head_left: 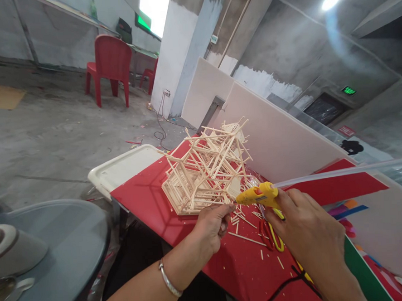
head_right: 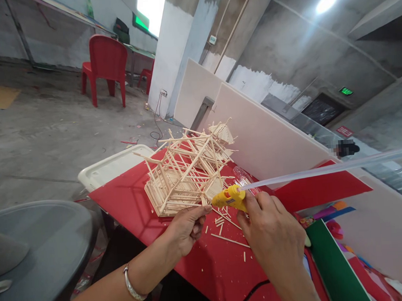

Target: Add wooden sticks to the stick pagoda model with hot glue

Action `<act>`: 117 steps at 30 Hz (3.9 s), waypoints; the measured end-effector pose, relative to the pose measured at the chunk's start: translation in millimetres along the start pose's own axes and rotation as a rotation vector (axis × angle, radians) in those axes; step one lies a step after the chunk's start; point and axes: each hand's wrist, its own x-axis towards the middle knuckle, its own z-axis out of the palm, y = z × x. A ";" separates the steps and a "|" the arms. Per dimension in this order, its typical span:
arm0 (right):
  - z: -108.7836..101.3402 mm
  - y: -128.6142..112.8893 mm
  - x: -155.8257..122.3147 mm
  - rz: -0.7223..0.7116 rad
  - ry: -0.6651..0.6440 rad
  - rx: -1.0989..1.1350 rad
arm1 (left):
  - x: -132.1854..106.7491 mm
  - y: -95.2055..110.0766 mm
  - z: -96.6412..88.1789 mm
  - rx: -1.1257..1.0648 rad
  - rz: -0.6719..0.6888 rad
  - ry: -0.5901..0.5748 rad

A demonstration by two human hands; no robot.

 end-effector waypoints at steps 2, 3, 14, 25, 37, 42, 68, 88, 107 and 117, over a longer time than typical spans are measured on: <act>1.0 0.1 0.2 -0.001 0.007 0.004 | -0.1 -0.2 0.1 -0.002 0.001 0.000; 1.4 0.0 0.4 -0.002 0.012 0.004 | 0.0 -0.4 0.1 -0.002 0.001 0.000; 3.1 -1.6 2.2 0.000 0.015 0.027 | 0.5 -0.7 -1.1 -0.004 0.007 -0.013; 4.1 -4.5 6.8 0.006 0.017 0.027 | -0.6 0.3 0.3 -0.026 -0.002 0.001; 12.3 -8.5 10.1 0.057 0.012 0.062 | -1.4 1.1 2.3 -0.043 -0.001 0.002; 12.5 -9.5 11.6 0.088 -0.004 0.064 | 0.3 -0.8 3.6 -0.041 -0.002 0.003; 17.2 -15.4 15.1 0.093 0.059 0.108 | -5.5 -3.1 14.2 -0.012 0.063 0.110; 19.3 -13.4 14.4 0.078 0.097 0.126 | -8.4 3.3 17.3 -0.051 -0.024 0.124; 17.8 -4.2 3.6 0.064 0.061 0.104 | -4.2 -1.8 14.2 -0.096 -0.005 0.077; 18.7 -9.8 9.7 0.078 0.071 0.105 | -2.5 -3.3 14.2 -0.099 -0.005 0.067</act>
